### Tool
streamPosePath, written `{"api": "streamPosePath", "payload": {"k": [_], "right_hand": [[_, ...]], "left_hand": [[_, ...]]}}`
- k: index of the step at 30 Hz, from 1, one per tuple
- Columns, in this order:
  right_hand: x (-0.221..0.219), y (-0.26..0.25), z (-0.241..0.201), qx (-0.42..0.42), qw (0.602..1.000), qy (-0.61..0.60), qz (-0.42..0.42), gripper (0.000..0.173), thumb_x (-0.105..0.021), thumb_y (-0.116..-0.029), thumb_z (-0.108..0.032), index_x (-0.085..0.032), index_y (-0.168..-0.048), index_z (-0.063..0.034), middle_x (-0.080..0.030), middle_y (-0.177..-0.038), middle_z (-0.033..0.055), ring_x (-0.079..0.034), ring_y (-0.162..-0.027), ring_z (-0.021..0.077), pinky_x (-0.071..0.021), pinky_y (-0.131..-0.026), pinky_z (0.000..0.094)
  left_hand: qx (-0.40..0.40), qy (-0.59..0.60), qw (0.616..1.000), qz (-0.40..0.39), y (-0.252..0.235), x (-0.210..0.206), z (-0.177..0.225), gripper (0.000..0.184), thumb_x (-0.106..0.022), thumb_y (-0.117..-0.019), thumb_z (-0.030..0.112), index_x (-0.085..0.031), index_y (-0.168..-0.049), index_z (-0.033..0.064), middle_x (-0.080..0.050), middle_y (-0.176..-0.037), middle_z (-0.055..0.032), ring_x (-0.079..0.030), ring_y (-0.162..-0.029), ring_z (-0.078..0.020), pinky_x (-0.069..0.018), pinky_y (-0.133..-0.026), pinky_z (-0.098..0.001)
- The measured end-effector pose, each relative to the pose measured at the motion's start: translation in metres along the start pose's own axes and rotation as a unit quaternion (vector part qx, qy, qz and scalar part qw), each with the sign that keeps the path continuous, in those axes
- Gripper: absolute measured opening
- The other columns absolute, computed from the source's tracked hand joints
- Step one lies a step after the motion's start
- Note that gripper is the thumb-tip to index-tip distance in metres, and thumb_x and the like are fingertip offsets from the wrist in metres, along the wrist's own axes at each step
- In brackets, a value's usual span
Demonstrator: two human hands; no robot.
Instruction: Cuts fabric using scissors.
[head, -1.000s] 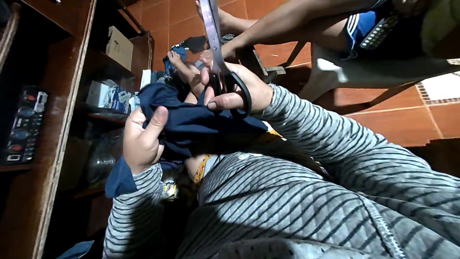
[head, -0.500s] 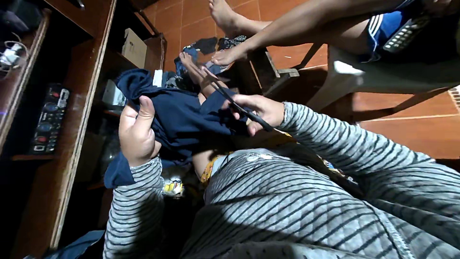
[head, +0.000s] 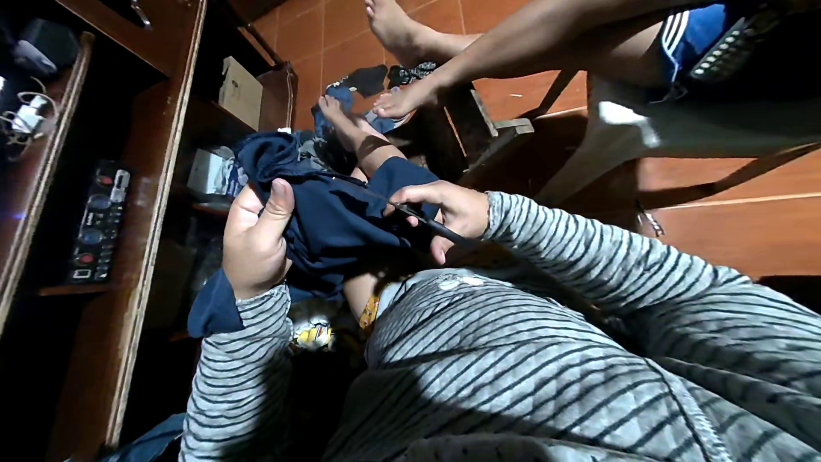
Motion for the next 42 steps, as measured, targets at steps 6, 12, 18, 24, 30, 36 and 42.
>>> {"api": "streamPosePath", "payload": {"k": [6,12,18,24,30,36,42], "right_hand": [[0.003,0.000,-0.002,-0.010,1.000,0.011,0.005,0.079,-0.089,-0.0677,-0.048,-0.063,-0.122,0.0039,-0.067,-0.094,0.0023,-0.061,-0.085,0.0020,-0.0536,-0.078,0.0202],[0.004,0.005,0.003,-0.028,1.000,0.011,0.010,0.078,-0.088,-0.0683,-0.049,-0.064,-0.121,0.0030,-0.069,-0.090,0.0022,-0.062,-0.081,0.0014,-0.0550,-0.075,0.0213],[0.004,0.012,0.005,-0.026,0.999,0.018,0.016,0.066,-0.083,-0.0762,-0.049,-0.069,-0.114,0.0029,-0.071,-0.090,0.0035,-0.063,-0.077,0.0001,-0.0554,-0.070,0.0209],[-0.006,0.017,0.008,-0.064,0.995,-0.074,-0.025,0.073,-0.079,-0.0779,-0.057,-0.064,-0.120,0.0012,-0.063,-0.081,-0.0027,-0.057,-0.071,-0.0013,-0.0515,-0.065,0.0174],[-0.012,0.014,0.007,-0.062,0.993,-0.100,-0.024,0.078,-0.077,-0.0779,-0.062,-0.062,-0.120,0.0020,-0.062,-0.079,-0.0037,-0.056,-0.071,-0.0032,-0.0501,-0.065,0.0151],[-0.011,0.012,0.006,-0.053,0.991,-0.127,-0.007,0.069,-0.083,-0.0766,-0.052,-0.065,-0.117,0.0015,-0.063,-0.082,-0.0064,-0.054,-0.069,-0.0067,-0.0484,-0.062,0.0126],[-0.007,0.020,0.008,-0.048,0.994,-0.100,-0.005,0.058,-0.082,-0.0805,-0.045,-0.068,-0.111,0.0024,-0.070,-0.095,-0.0016,-0.059,-0.077,-0.0054,-0.0526,-0.069,0.0145]], "left_hand": [[0.009,-0.003,1.000,0.006,0.001,-0.002,-0.004,0.020,-0.045,-0.1096,0.020,-0.065,-0.114,0.0221,-0.075,-0.098,0.0119,-0.071,-0.089,0.0012,-0.0604,-0.082,-0.0191],[0.015,-0.010,1.000,0.004,0.001,-0.002,-0.006,0.020,-0.045,-0.1095,0.020,-0.065,-0.114,0.0216,-0.074,-0.098,0.0123,-0.071,-0.089,0.0018,-0.0599,-0.083,-0.0184],[0.036,-0.009,0.999,0.005,0.001,-0.001,-0.009,0.022,-0.044,-0.1105,0.024,-0.066,-0.112,0.0226,-0.074,-0.095,0.0122,-0.071,-0.085,0.0022,-0.0604,-0.078,-0.0179],[0.060,0.020,0.998,-0.012,0.001,-0.004,-0.016,0.025,-0.042,-0.1109,0.029,-0.065,-0.115,0.0196,-0.073,-0.095,0.0076,-0.071,-0.084,-0.0017,-0.0611,-0.077,-0.0207],[0.057,0.017,0.998,-0.024,0.000,-0.009,-0.020,0.024,-0.043,-0.1107,0.029,-0.064,-0.116,0.0194,-0.073,-0.095,0.0077,-0.071,-0.084,-0.0015,-0.0608,-0.077,-0.0203],[0.060,0.008,0.998,-0.022,0.000,-0.010,-0.022,0.024,-0.042,-0.1112,0.026,-0.064,-0.117,0.0196,-0.074,-0.098,0.0090,-0.071,-0.087,-0.0005,-0.0607,-0.079,-0.0200],[0.074,-0.017,0.997,0.005,-0.005,0.004,-0.024,0.020,-0.045,-0.1097,0.026,-0.062,-0.115,0.0165,-0.073,-0.096,0.0068,-0.072,-0.088,-0.0037,-0.0615,-0.082,-0.0249]]}}
Point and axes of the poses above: each hand's wrist, its own y-axis away from the middle knuckle, its own x-axis out of the back of the hand, z = x × y, the point moved 9 cm from there along -y, towards the middle knuckle
